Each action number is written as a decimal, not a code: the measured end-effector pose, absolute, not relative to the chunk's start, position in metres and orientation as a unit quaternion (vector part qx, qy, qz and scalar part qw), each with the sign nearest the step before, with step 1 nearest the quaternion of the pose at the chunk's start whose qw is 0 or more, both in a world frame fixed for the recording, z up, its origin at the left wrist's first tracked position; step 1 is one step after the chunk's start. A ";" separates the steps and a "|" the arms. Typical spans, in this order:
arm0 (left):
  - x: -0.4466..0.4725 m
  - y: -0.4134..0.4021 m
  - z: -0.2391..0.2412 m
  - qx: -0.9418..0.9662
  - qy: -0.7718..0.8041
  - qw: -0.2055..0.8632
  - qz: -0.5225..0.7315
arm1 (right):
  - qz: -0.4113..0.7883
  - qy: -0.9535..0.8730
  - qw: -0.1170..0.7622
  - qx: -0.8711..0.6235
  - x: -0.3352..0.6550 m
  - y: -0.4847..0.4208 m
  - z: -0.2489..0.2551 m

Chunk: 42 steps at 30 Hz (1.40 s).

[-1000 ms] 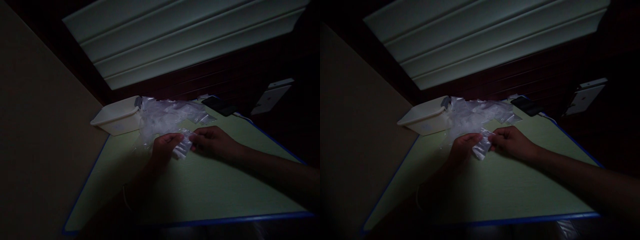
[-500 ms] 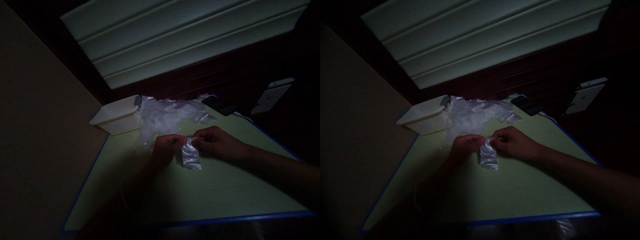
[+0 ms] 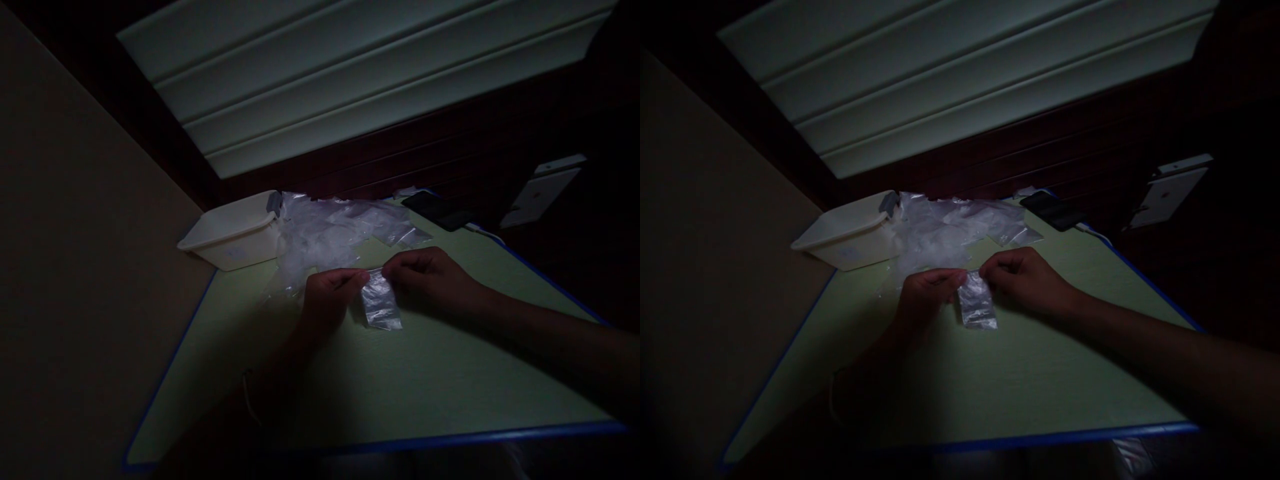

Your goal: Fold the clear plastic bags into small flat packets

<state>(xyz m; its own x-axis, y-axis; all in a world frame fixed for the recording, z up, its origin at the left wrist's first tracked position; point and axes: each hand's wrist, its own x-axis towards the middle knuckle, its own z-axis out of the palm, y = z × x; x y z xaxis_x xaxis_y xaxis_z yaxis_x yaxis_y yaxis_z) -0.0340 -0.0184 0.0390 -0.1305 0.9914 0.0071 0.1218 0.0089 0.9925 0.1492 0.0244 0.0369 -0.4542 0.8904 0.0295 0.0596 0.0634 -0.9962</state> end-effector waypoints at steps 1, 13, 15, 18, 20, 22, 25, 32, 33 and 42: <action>-0.034 -0.018 0.039 0.493 0.563 0.433 0.503 | 0.585 -0.618 0.368 -0.373 0.149 0.024 0.037; -0.033 -0.016 0.036 0.466 0.552 0.475 0.502 | 0.578 -0.617 0.355 -0.399 0.147 0.026 0.031; -0.034 -0.015 0.035 0.463 0.554 0.484 0.494 | 0.574 -0.616 0.363 -0.400 0.148 0.027 0.031; -0.035 -0.015 0.035 0.473 0.568 0.467 0.485 | 0.570 -0.618 0.364 -0.401 0.149 0.028 0.030; -0.036 -0.015 0.035 0.477 0.573 0.459 0.483 | 0.574 -0.618 0.358 -0.401 0.149 0.028 0.029; -0.037 -0.015 0.035 0.476 0.575 0.458 0.483 | 0.587 -0.612 0.355 -0.394 0.149 0.028 0.027; -0.037 -0.014 0.032 0.472 0.573 0.460 0.486 | 0.607 -0.598 0.359 -0.382 0.149 0.028 0.026; -0.041 -0.009 0.022 0.445 0.508 0.517 0.525 | 0.619 -0.586 0.380 -0.360 0.150 0.028 0.029; -0.041 -0.009 0.021 0.440 0.501 0.525 0.529 | 0.624 -0.577 0.387 -0.356 0.150 0.028 0.029; -0.040 -0.009 0.026 0.455 0.495 0.522 0.524 | 0.654 -0.540 0.407 -0.339 0.149 0.029 0.023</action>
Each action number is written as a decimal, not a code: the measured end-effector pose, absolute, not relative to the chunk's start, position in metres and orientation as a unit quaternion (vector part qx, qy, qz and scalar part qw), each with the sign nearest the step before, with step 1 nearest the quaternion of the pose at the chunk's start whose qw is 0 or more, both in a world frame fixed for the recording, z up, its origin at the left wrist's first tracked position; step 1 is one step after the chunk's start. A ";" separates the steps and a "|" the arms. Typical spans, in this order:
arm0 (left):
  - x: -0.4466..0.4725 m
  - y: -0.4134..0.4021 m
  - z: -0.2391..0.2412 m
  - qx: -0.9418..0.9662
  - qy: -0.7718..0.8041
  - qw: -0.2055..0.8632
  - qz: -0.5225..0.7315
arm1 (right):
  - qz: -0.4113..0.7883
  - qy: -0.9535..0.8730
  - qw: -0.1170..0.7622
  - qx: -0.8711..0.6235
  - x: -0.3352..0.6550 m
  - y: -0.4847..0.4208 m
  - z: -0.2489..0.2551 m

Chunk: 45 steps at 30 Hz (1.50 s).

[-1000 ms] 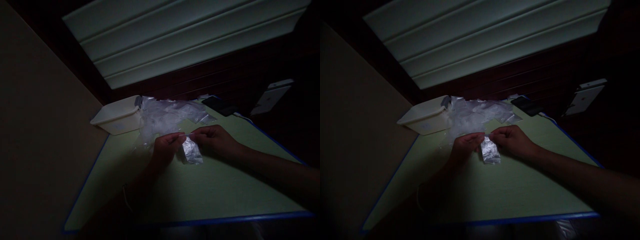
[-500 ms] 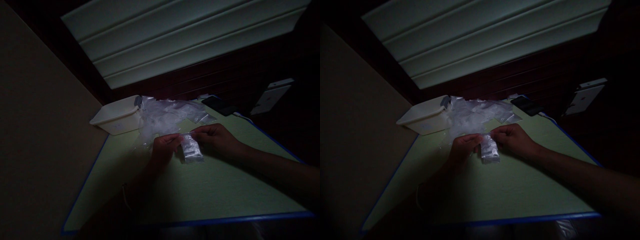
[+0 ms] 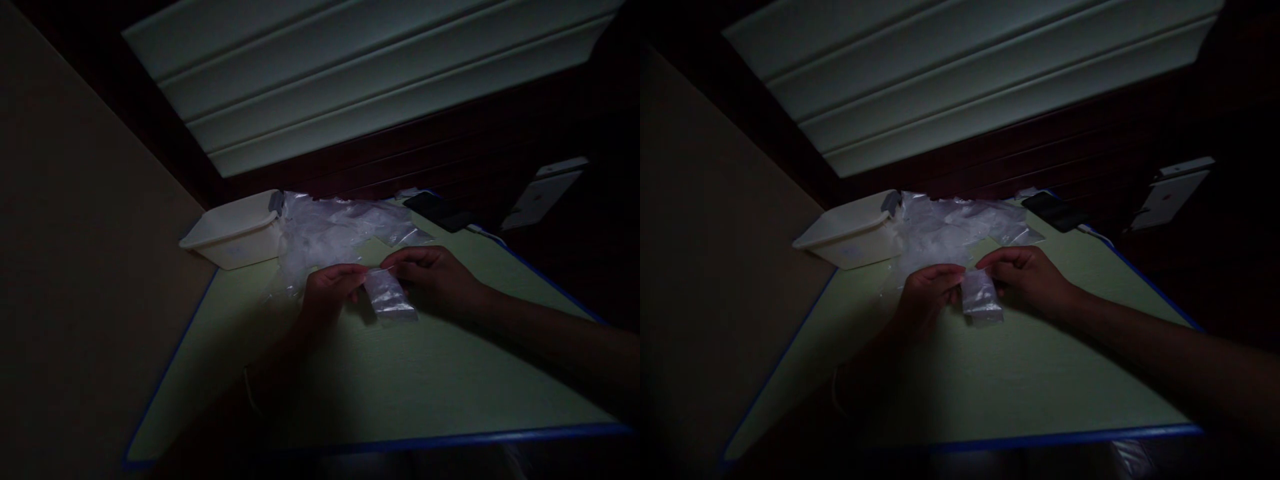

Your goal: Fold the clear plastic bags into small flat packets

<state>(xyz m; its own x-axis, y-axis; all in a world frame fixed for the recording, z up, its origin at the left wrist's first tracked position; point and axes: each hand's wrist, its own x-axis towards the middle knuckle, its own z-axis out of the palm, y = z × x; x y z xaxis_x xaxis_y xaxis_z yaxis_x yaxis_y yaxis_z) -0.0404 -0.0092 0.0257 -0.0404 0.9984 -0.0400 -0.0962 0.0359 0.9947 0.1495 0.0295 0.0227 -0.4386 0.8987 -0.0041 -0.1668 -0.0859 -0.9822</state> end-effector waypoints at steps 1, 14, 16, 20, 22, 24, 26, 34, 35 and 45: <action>-0.040 -0.010 0.027 0.467 0.501 0.511 0.519 | 0.658 -0.535 0.409 -0.336 0.149 0.029 0.023; -0.041 -0.014 0.036 0.525 0.512 0.444 0.515 | 0.579 -0.602 0.406 -0.371 0.147 0.024 0.037; -0.040 -0.014 0.035 0.516 0.519 0.458 0.505 | 0.551 -0.632 0.401 -0.368 0.147 0.023 0.037; -0.038 -0.012 0.033 0.481 0.536 0.508 0.473 | 0.505 -0.677 0.397 -0.360 0.149 0.020 0.038; -0.038 -0.011 0.031 0.473 0.533 0.515 0.476 | 0.492 -0.685 0.399 -0.360 0.150 0.019 0.038; -0.038 -0.012 0.031 0.475 0.532 0.503 0.488 | 0.494 -0.684 0.399 -0.360 0.149 0.018 0.039; -0.037 -0.013 0.031 0.482 0.538 0.481 0.497 | 0.520 -0.665 0.401 -0.356 0.149 0.018 0.039; -0.033 -0.016 0.033 0.493 0.551 0.431 0.518 | 0.634 -0.584 0.350 -0.368 0.146 0.025 0.029; -0.033 -0.017 0.033 0.496 0.552 0.425 0.518 | 0.633 -0.580 0.351 -0.374 0.146 0.026 0.029; -0.035 -0.015 0.031 0.497 0.542 0.460 0.498 | 0.603 -0.591 0.377 -0.380 0.146 0.027 0.028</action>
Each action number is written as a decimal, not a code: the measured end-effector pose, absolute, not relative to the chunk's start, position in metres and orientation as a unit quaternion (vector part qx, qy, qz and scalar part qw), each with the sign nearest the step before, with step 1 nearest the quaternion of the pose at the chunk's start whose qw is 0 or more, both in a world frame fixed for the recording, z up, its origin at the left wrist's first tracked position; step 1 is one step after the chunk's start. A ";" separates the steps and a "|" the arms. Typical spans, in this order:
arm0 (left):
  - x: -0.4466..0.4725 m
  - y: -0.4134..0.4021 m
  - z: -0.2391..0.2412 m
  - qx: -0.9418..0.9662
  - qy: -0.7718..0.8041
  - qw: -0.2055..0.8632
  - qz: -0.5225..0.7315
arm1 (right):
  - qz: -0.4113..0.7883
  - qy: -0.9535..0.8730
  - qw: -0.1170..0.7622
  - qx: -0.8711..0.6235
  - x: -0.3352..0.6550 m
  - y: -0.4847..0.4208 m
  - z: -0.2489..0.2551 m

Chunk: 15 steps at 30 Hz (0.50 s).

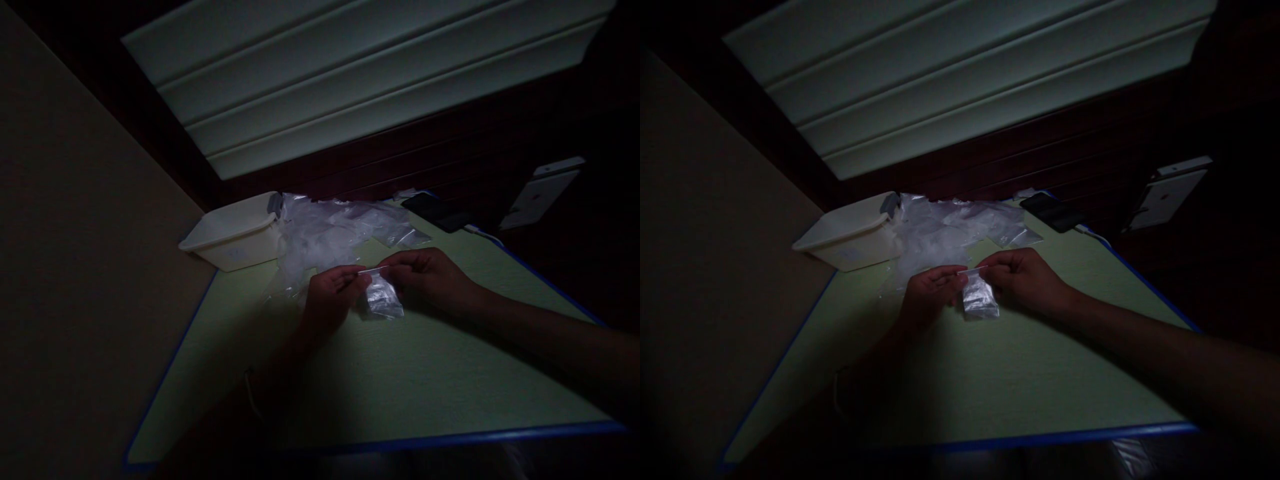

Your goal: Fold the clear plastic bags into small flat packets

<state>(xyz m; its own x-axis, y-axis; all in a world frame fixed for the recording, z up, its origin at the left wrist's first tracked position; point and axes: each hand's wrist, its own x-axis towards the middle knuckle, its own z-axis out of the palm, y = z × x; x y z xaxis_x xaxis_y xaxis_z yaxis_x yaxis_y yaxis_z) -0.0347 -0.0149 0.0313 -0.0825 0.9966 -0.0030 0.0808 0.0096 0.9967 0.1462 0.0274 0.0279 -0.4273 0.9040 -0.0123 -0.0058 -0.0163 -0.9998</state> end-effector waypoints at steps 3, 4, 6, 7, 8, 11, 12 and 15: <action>-0.034 -0.015 0.030 0.498 0.538 0.470 0.491 | 0.591 -0.598 0.381 -0.384 0.146 0.027 0.029; -0.034 -0.014 0.030 0.495 0.540 0.468 0.493 | 0.586 -0.603 0.379 -0.386 0.146 0.026 0.030; -0.034 -0.014 0.029 0.486 0.548 0.464 0.498 | 0.586 -0.606 0.374 -0.387 0.146 0.026 0.031; -0.034 -0.013 0.029 0.484 0.550 0.463 0.499 | 0.590 -0.602 0.374 -0.386 0.145 0.026 0.031; -0.035 -0.013 0.029 0.483 0.552 0.462 0.498 | 0.597 -0.597 0.373 -0.384 0.145 0.026 0.031; -0.035 -0.013 0.028 0.489 0.549 0.460 0.499 | 0.612 -0.577 0.378 -0.386 0.144 0.025 0.031; -0.035 -0.012 0.028 0.490 0.548 0.458 0.500 | 0.615 -0.573 0.380 -0.387 0.144 0.025 0.032; -0.036 -0.012 0.027 0.486 0.547 0.456 0.507 | 0.628 -0.563 0.385 -0.375 0.144 0.025 0.033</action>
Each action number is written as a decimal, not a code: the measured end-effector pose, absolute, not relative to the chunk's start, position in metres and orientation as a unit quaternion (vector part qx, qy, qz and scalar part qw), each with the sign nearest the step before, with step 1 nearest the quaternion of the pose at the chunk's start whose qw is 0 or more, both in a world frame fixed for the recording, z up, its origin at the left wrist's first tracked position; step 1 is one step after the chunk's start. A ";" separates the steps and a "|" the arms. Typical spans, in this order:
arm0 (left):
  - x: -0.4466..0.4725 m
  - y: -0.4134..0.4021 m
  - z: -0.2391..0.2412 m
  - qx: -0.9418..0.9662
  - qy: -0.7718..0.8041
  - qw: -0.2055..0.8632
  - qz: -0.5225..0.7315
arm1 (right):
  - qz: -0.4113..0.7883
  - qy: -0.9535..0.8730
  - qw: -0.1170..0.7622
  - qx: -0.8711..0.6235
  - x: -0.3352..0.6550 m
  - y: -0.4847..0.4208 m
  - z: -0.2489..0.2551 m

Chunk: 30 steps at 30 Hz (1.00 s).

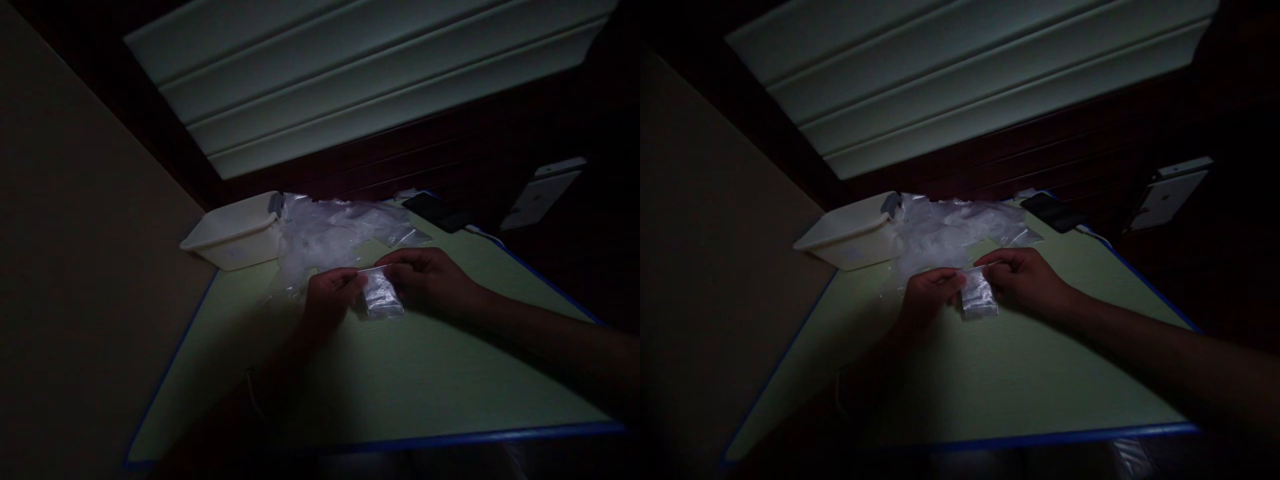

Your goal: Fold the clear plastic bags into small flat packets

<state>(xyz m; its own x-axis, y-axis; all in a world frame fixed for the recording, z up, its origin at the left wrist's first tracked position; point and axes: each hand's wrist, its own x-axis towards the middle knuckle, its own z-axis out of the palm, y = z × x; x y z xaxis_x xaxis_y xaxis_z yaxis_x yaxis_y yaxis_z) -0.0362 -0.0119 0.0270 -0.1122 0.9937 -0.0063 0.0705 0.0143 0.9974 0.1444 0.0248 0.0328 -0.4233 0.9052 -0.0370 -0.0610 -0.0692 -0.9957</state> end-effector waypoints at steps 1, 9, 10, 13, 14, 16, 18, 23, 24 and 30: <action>-0.037 -0.012 0.026 0.485 0.544 0.456 0.511 | 0.634 -0.561 0.386 -0.365 0.145 0.025 0.033; -0.042 -0.007 0.018 0.476 0.497 0.489 0.537 | 0.649 -0.551 0.406 -0.331 0.148 0.028 0.026; -0.042 -0.007 0.017 0.476 0.494 0.494 0.535 | 0.649 -0.550 0.407 -0.332 0.148 0.028 0.026; -0.043 -0.007 0.016 0.477 0.486 0.500 0.534 | 0.643 -0.554 0.402 -0.344 0.147 0.026 0.029; -0.043 -0.007 0.016 0.478 0.487 0.499 0.534 | 0.640 -0.557 0.401 -0.345 0.147 0.026 0.031; -0.045 -0.007 0.015 0.482 0.494 0.491 0.531 | 0.627 -0.568 0.401 -0.350 0.148 0.025 0.033; -0.046 -0.007 0.016 0.489 0.497 0.487 0.525 | 0.607 -0.588 0.402 -0.353 0.149 0.025 0.035; -0.044 -0.010 0.024 0.501 0.498 0.488 0.513 | 0.549 -0.647 0.398 -0.348 0.153 0.025 0.036; -0.042 -0.011 0.026 0.509 0.508 0.480 0.502 | 0.536 -0.658 0.397 -0.350 0.153 0.025 0.037; -0.034 -0.016 0.034 0.529 0.550 0.451 0.463 | 0.481 -0.707 0.381 -0.351 0.153 0.019 0.038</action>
<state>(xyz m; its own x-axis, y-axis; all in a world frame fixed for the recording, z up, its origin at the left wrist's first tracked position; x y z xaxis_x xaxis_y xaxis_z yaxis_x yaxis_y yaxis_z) -0.0338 -0.0164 0.0340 -0.0334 0.9994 -0.0049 0.1645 0.0104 0.9863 0.1529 0.0187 0.0384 -0.4632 0.8629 0.2019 0.1297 0.2914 -0.9478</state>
